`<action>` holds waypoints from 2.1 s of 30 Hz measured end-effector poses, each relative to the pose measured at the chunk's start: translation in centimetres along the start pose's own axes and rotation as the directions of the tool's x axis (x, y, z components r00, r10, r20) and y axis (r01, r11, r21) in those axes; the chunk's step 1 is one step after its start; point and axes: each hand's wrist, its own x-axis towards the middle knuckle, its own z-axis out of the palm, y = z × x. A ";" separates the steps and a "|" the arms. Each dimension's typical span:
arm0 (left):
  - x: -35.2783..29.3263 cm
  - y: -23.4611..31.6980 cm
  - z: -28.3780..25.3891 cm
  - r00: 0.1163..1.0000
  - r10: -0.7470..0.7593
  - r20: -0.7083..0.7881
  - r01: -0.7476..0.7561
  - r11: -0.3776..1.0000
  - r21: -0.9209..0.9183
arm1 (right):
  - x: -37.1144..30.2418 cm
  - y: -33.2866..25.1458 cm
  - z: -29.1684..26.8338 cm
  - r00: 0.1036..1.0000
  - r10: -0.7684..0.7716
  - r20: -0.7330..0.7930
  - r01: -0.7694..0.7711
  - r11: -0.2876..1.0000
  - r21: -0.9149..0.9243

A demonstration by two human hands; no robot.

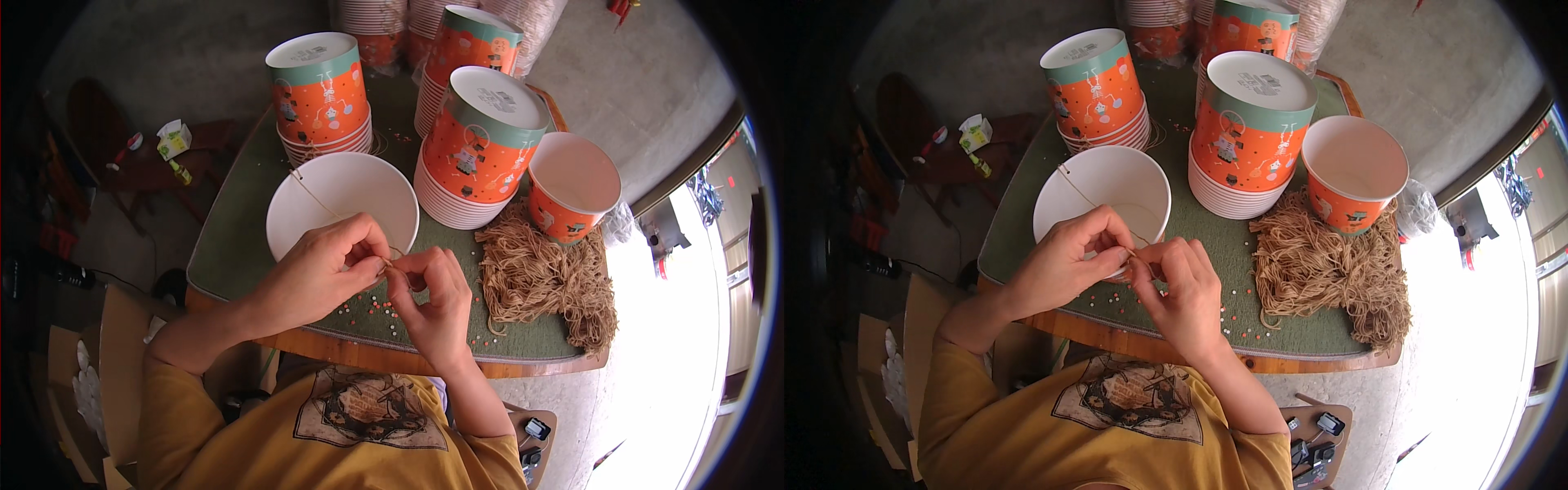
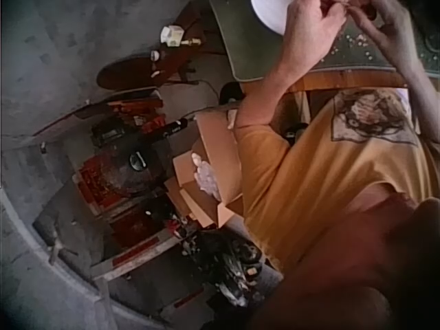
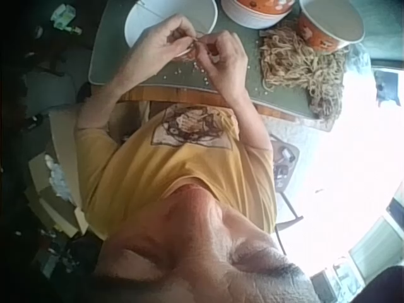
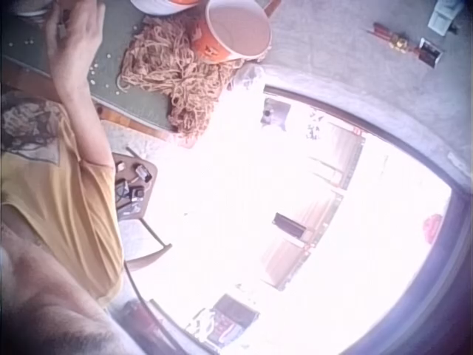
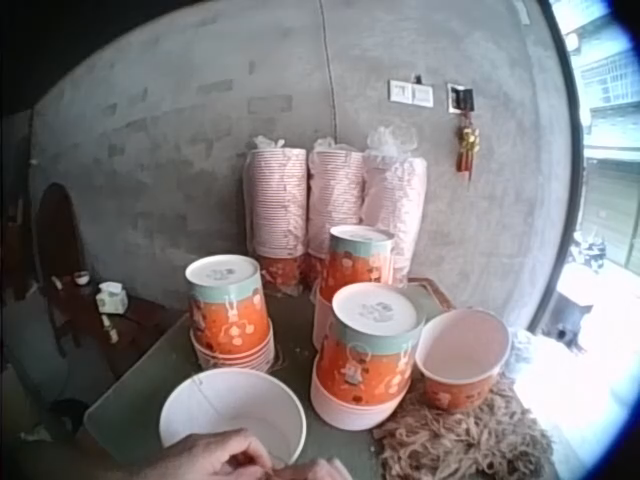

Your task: Thread small beads onto a wire and attach the wire to a paper bucket to form a handle.

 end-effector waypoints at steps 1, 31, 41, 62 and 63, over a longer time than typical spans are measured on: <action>0.1 -0.1 0.1 1.000 -0.005 -0.006 0.005 1.000 -0.011 | 0.0 0.0 0.0 1.000 0.000 0.000 0.000 1.000 0.000; 1.2 -0.5 -0.2 0.990 -0.107 0.093 0.129 0.954 -0.272 | 0.1 -0.1 0.3 0.999 0.041 -0.034 -0.038 0.997 0.072; 1.7 -0.5 -0.2 0.990 -0.076 0.116 0.112 0.931 -0.348 | -0.3 0.3 0.5 0.967 0.241 -0.080 -0.217 0.948 0.234; 1.3 -0.4 0.3 0.990 -0.110 0.091 0.131 0.949 -0.286 | -0.2 0.9 -0.6 0.897 0.405 0.178 -0.425 0.674 0.604; 1.3 -0.4 0.3 0.990 -0.109 0.091 0.131 0.949 -0.286 | -0.3 0.8 -0.7 0.895 0.410 0.174 -0.429 0.690 0.582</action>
